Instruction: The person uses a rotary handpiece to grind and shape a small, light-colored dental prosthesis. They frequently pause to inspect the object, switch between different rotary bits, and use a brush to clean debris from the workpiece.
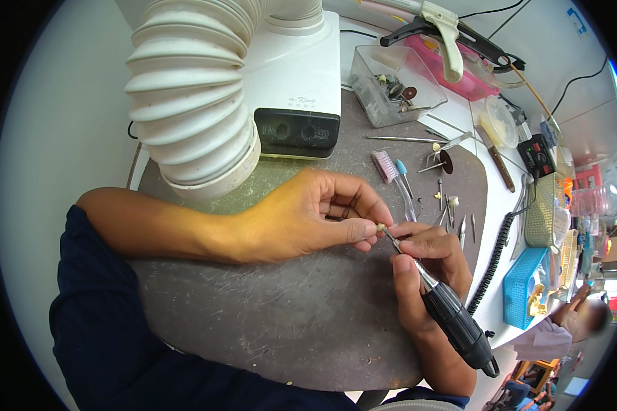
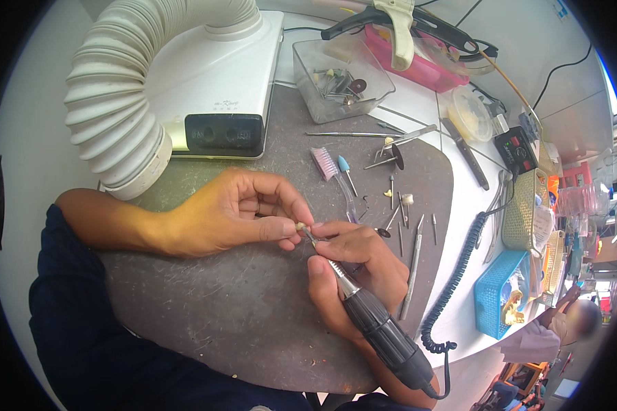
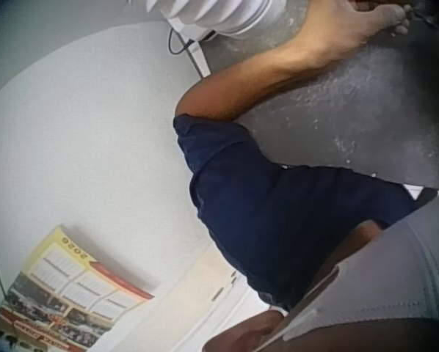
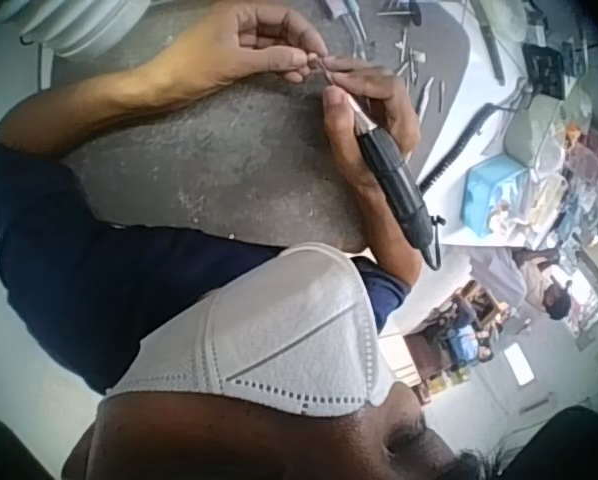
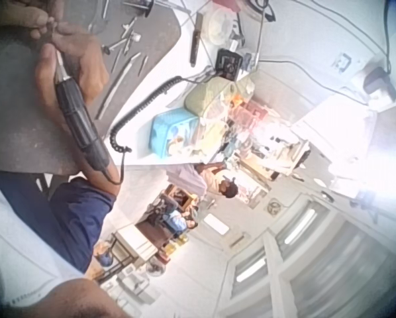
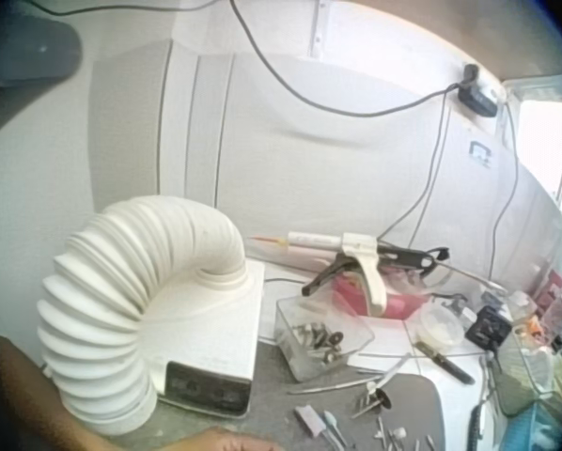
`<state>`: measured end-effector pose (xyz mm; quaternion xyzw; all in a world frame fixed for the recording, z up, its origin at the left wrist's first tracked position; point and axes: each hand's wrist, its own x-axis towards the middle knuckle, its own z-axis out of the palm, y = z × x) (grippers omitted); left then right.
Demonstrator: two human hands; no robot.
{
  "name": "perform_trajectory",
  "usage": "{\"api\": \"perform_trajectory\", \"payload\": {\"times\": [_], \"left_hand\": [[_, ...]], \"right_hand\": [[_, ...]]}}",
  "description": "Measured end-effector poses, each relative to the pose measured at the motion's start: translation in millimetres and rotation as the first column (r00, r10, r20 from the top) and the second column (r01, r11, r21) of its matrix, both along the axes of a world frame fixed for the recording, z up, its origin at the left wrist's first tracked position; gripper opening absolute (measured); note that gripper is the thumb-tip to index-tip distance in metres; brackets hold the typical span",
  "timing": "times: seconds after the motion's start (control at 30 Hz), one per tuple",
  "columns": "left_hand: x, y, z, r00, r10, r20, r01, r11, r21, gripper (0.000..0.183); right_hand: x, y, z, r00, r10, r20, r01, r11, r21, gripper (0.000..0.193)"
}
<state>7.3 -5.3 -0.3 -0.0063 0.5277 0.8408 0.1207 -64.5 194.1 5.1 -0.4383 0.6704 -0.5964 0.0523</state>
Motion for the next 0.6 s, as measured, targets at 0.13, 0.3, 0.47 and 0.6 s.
{"api": "perform_trajectory", "payload": {"times": [0.13, 0.3, 0.47, 0.6], "left_hand": [[0.1, 0.1, 1.3, 1.000, 0.005, -0.003, -0.005, 1.000, 0.001, 0.018], [-0.7, 0.1, -2.2, 1.000, 0.016, -0.019, -0.015, 1.000, 0.010, 0.017], [-0.8, 0.1, -3.6, 0.999, 0.018, -0.033, -0.017, 1.000, 0.022, 0.016], [-0.4, 0.5, -4.8, 0.999, 0.021, -0.044, -0.020, 1.000, 0.020, 0.016]], "right_hand": [[1.5, -2.7, 1.3, 1.000, -0.016, 0.009, 0.016, 1.000, 0.007, 0.013], [-0.5, 1.4, -5.2, 0.997, 0.003, 0.078, 0.000, 0.999, -0.036, 0.013], [0.0, 0.6, 0.4, 0.999, 0.014, 0.051, -0.014, 1.000, 0.013, 0.013], [-1.9, 0.3, -1.2, 0.999, 0.034, 0.025, -0.034, 0.999, -0.003, 0.013]]}}
